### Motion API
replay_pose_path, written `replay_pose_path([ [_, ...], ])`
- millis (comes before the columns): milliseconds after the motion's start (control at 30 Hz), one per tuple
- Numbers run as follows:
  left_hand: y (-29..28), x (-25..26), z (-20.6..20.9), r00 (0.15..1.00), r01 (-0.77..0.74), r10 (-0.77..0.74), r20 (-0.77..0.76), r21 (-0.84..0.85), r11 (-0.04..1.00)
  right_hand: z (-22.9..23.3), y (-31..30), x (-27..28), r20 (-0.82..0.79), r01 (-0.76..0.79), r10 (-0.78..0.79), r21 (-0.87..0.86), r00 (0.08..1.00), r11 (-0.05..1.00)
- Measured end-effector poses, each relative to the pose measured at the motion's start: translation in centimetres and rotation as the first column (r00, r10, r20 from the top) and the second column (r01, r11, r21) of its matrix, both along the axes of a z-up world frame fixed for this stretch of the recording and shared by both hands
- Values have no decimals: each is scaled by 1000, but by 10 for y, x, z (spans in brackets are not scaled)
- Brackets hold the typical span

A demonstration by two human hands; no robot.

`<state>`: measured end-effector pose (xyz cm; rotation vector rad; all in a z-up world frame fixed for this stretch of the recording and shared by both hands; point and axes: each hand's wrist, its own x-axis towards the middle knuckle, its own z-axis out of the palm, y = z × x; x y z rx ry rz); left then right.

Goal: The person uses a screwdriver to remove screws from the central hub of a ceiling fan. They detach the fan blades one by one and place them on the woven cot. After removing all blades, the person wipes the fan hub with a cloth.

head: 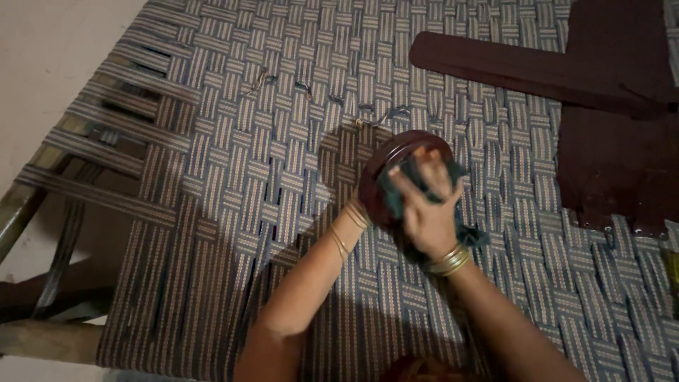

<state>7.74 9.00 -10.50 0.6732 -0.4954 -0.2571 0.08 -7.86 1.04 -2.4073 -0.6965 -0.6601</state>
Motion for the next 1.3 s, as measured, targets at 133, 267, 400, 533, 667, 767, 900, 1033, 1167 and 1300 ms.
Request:
replay_pose_path([
  [133, -1, -11, 38, 873, -378, 208, 442, 340, 861, 8, -13, 9, -21, 82, -80, 194, 997, 978],
  [267, 0, -15, 46, 872, -388, 193, 450, 393, 834, 7, 3, -12, 277, -68, 128, -216, 952, 974],
  [400, 3, -12, 32, 940, -261, 146, 307, 377, 889, 24, 17, -15, 309, -214, 296, -273, 904, 938],
  [533, -1, -5, 25, 939, -264, 142, 314, 388, 883, 54, 9, 9, 293, -95, 82, 28, 953, 995],
  [667, -1, -9, 22, 927, -301, 165, 338, 407, 863, 56, 15, 14, 267, -45, 45, -4, 963, 999],
  [767, 2, -9, 19, 940, -275, 153, 306, 409, 870, 44, 23, -4, 286, -132, 181, -182, 941, 974],
  [900, 4, -9, 20, 921, -310, 154, 357, 437, 845, 36, 17, -31, 285, -247, 359, -364, 889, 898],
  [1033, -2, -11, 39, 810, -493, 164, 562, 504, 709, 50, 11, -7, 318, -108, 176, -220, 932, 969],
  [1167, 3, -23, 66, 500, -847, 230, 835, 415, 333, 67, 7, 27, 114, 107, -114, 63, 987, 992],
  [1300, 6, -20, 58, 630, -735, 290, 720, 433, 522, 64, 15, 13, 226, 127, -114, -42, 967, 991],
])
